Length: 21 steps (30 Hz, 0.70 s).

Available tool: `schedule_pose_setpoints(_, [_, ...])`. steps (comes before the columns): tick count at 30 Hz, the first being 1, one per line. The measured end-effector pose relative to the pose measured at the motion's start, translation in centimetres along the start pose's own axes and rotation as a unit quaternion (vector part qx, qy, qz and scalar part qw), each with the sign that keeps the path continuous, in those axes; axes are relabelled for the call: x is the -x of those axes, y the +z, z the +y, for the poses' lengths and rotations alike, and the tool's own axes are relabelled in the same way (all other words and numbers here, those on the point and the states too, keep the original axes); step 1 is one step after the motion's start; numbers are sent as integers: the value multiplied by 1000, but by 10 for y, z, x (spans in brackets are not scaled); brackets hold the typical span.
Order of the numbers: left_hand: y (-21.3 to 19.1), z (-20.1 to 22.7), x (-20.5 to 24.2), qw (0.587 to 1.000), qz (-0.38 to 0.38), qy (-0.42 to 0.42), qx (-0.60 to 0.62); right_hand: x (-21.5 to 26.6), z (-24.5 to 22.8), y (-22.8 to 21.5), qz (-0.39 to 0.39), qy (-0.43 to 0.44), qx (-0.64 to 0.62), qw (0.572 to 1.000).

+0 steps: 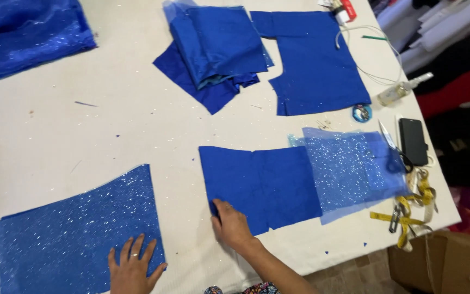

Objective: The person uses shears to trim a piece of blue glittery fabric on a white table, then folds and aligns it with other blue fabric pieces. The person repeatedly adjusts and layers the fabric pieces, preparing them for further work.

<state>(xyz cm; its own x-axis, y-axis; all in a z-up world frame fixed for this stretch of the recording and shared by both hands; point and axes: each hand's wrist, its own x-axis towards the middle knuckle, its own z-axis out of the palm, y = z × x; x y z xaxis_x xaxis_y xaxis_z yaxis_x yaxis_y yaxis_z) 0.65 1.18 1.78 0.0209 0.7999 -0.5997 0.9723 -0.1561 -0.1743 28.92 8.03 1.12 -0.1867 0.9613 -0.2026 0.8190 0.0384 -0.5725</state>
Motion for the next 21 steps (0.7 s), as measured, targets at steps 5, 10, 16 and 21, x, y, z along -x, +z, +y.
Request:
schedule_pose_setpoints(5, [-11,8,-3,987,-153,-14,-50,32,4,-39,-125,23,-68,990])
schedule_pose_setpoints(10, [-43,43,2,989,-123,38,-76,82,102,-69,57,55,-175,981])
schedule_pose_setpoints(16, [33,150,-44,917,293,237,134,124,269,-171,253,342,-207,881])
schedule_pose_setpoints(21, [-32,252,-36,907,276,279,155,117,385,-261,321,368,-82,869])
